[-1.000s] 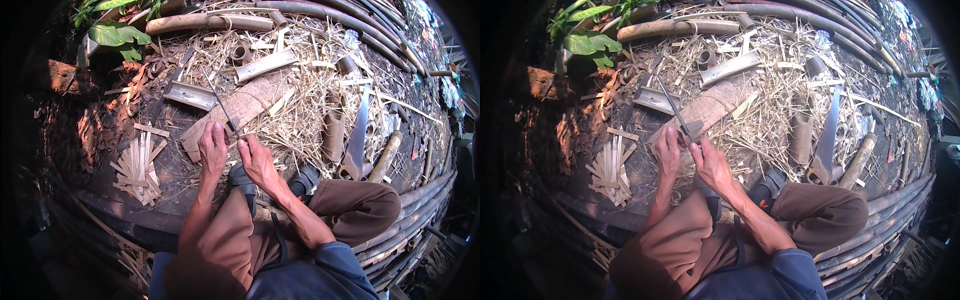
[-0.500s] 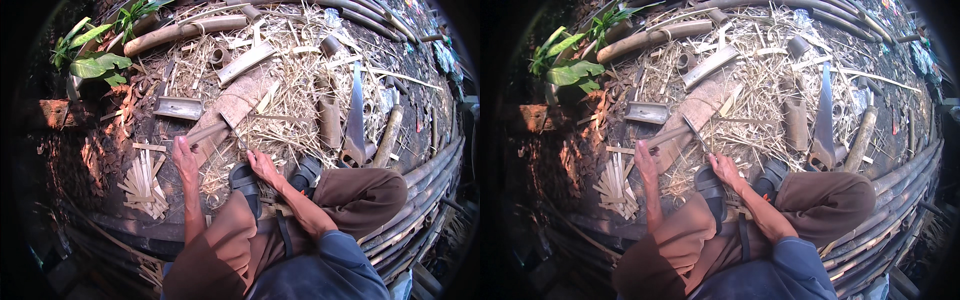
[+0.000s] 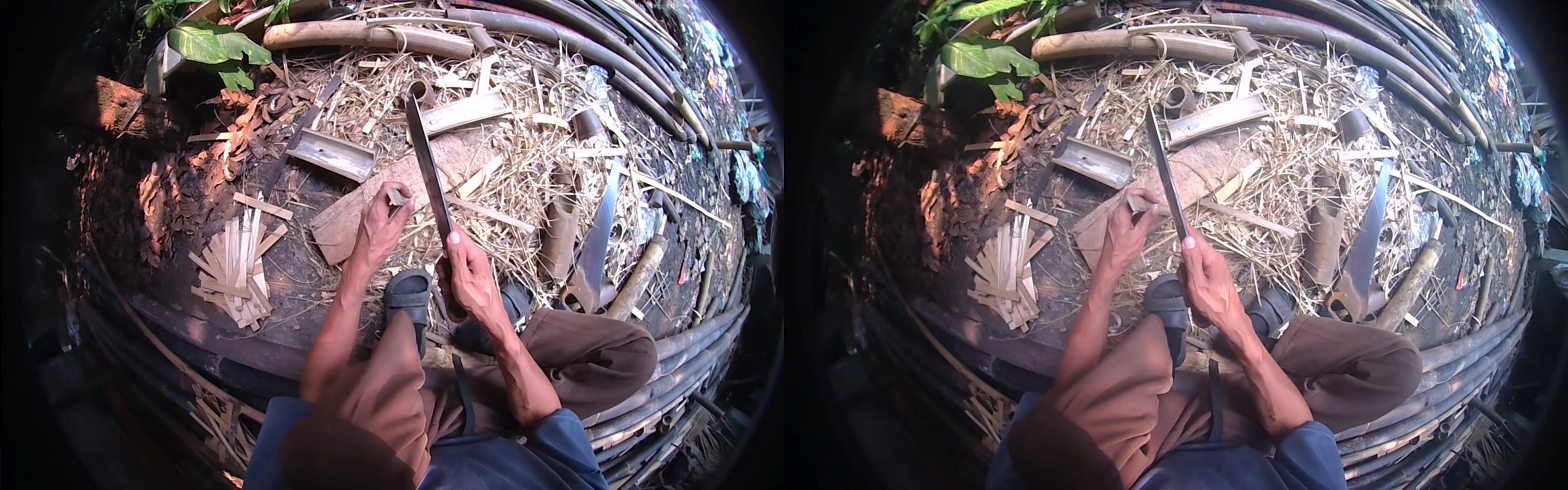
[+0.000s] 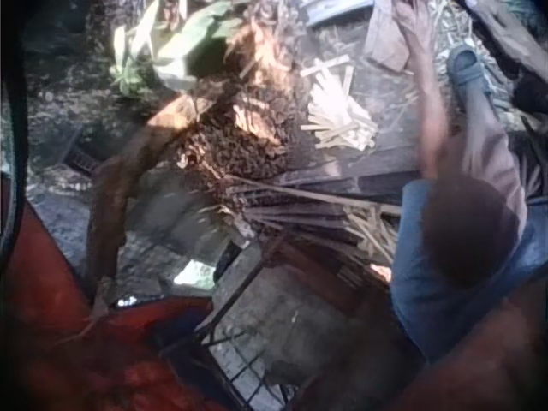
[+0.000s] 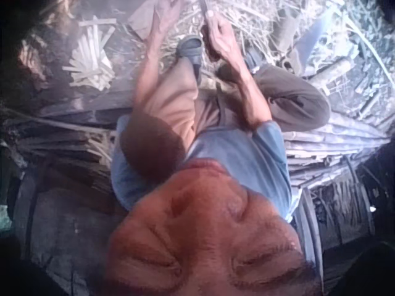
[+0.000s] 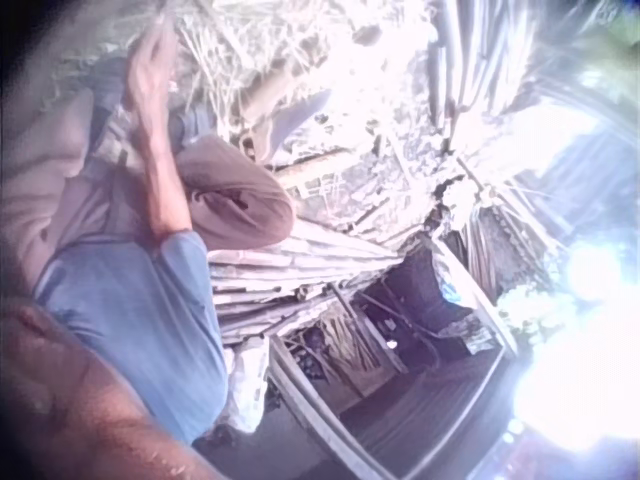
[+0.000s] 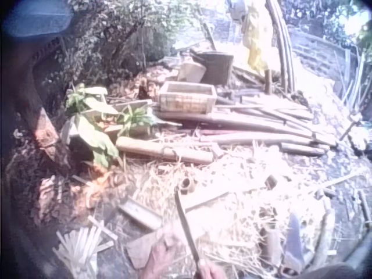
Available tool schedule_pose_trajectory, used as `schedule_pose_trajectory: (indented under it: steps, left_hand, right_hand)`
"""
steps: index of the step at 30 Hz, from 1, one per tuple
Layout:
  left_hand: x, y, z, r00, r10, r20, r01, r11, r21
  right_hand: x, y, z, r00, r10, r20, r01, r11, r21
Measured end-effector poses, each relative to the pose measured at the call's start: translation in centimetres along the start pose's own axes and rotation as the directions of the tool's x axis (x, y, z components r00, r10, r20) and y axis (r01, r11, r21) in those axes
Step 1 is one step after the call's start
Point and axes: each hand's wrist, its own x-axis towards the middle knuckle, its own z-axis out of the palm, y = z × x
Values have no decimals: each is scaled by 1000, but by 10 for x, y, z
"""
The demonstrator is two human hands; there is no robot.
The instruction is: The person sits on the ground and uses a knife to split a bamboo tube into thin strips. They hold the bamboo with one hand and repeatedly strike the knife with the other to drive it through the material, then separate the resulting strips.
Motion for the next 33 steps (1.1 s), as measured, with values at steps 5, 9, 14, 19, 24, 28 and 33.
schedule_pose_trajectory:
  steps: [5,9,14,19,24,28,33]
  left_hand:
    - [1,14,2,993,59,104,-62,998,23]
    - [-2,7,8,981,160,107,-162,987,12]
    - [-5,-7,13,967,247,60,-249,968,22]
    - [-4,4,12,977,189,96,-189,982,-2]
    - [-6,2,13,967,250,58,-251,968,15]
    - [-5,1,16,982,158,106,-159,987,4]
    - [-3,-5,21,967,249,47,-250,968,23]
  right_hand:
    - [4,-17,4,999,40,27,-42,996,75]
    - [4,-14,8,994,103,29,-106,984,145]
    - [3,-14,11,991,127,48,-133,975,176]
    - [2,-9,12,992,124,34,-128,976,175]
    - [0,-14,11,994,109,28,-112,985,133]
    - [-1,-15,11,992,125,18,-126,980,157]
    - [3,-7,11,1000,-12,-20,14,998,68]
